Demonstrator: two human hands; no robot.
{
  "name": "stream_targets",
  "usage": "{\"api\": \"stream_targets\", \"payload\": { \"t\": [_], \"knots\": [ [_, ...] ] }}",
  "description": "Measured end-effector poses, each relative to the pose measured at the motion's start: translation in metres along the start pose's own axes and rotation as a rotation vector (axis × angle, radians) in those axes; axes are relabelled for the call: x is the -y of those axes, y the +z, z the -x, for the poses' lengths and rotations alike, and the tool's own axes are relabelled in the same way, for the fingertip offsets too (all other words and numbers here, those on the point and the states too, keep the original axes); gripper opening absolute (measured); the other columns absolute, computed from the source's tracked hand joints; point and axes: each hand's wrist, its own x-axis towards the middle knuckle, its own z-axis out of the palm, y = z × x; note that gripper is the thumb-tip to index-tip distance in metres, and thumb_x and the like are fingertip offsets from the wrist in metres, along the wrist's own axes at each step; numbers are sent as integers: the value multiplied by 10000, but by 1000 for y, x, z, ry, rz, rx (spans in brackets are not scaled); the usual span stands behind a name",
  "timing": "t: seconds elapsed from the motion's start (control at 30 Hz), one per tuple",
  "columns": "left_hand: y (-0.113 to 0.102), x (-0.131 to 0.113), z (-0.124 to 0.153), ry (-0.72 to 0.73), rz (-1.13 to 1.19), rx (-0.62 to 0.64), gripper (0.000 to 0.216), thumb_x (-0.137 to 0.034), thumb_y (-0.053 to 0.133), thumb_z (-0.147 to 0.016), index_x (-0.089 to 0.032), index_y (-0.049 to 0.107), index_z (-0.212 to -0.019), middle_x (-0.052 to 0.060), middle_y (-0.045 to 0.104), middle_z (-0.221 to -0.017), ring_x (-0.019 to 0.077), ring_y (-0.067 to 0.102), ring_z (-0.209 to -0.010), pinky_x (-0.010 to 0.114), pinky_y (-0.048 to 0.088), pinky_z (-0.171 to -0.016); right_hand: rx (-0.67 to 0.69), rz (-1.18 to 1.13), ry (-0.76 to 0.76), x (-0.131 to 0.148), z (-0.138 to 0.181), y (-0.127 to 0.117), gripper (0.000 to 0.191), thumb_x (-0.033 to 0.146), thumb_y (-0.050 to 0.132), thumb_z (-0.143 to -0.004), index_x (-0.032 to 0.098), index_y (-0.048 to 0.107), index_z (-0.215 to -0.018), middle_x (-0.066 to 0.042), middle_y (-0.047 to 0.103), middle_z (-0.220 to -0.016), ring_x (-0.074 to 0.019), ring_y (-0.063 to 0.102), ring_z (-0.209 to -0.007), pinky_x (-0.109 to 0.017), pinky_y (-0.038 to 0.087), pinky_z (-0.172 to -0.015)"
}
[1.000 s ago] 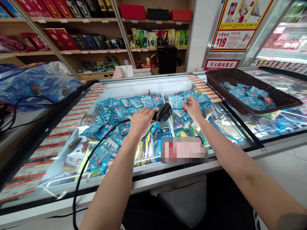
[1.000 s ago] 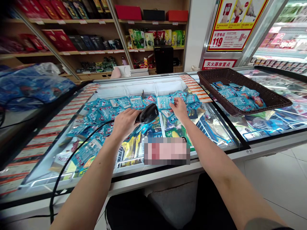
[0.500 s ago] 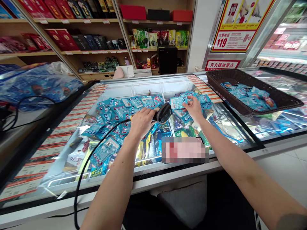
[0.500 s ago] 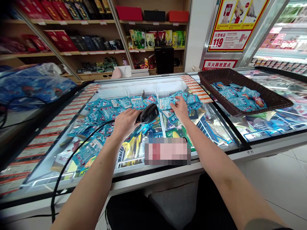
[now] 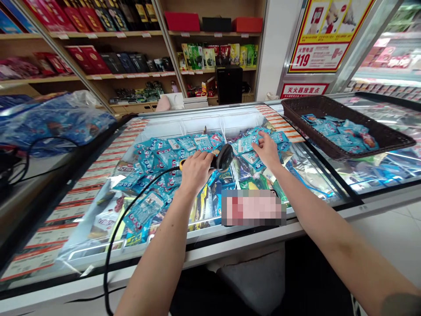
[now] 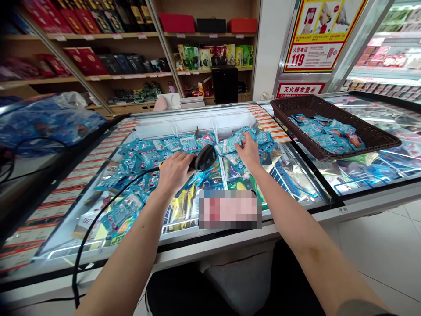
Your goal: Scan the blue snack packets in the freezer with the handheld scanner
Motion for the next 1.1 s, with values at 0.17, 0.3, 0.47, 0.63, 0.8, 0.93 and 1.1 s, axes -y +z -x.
{"api": "stream_targets", "payload": {
  "t": [0.17, 0.3, 0.47, 0.63, 0.8, 0.93, 1.1],
  "knots": [
    [2, -15, 0, -48, 48, 22, 473, -337, 571, -854, -162, 539, -1293, 130, 653, -1133, 321, 561, -1099, 429, 436, -897, -68, 281, -169, 8, 3, -4, 516, 278, 551, -887, 64, 530, -1356, -162, 617, -1108, -231, 611, -950, -411, 480, -962],
    [6, -23, -2, -58, 202, 36, 761, -322, 594, -796, -134, 345, -1490, 159, 569, -1337, 341, 501, -1234, 481, 376, -1057, -65, 466, -263, 21, 6, -13, 557, 273, 476, -930, 124, 444, -1465, -157, 613, -1130, -266, 562, -1076, -427, 449, -982],
    [5, -18, -5, -162, 476, -146, 782, -312, 531, -854, -191, 211, -1557, 139, 564, -1286, 271, 518, -1194, 441, 410, -1045, 62, 552, -253, 45, 13, -31, 820, 157, 426, -891, 198, 32, -1608, -65, 690, -916, -195, 590, -727, -319, 478, -699],
    [-6, -24, -3, -313, 532, -305, 779, -299, 471, -920, -180, 76, -1581, 5, 564, -819, 136, 504, -714, 274, 447, -731, 130, 615, -309, 60, 29, -49, 935, 124, 419, -846, 176, -161, -1577, -54, 713, -890, -176, 571, -640, -289, 432, -607],
    [-39, -42, -5, -382, 453, -314, 844, -219, 452, -901, -159, -56, -1572, -42, 518, -720, 96, 423, -587, 210, 332, -596, 124, 649, -346, 77, 50, -71, 943, 121, 403, -857, 164, -235, -1551, -47, 713, -932, -172, 611, -709, -264, 433, -627],
    [-72, -55, -4, -365, 350, -319, 831, -221, 433, -908, -165, -65, -1571, -34, 546, -713, 101, 427, -573, 213, 318, -580, 108, 620, -352, 99, 69, -90, 914, 115, 396, -874, 176, -199, -1564, -19, 703, -895, -163, 623, -717, -250, 431, -628],
    [-94, -64, 0, -350, 278, -314, 835, -210, 436, -900, -175, -55, -1575, -12, 599, -748, 114, 487, -592, 213, 334, -581, 96, 604, -373, 116, 80, -104, 915, 107, 410, -879, 185, -190, -1566, -19, 701, -906, -172, 632, -746, -255, 438, -643]
  ]
}}
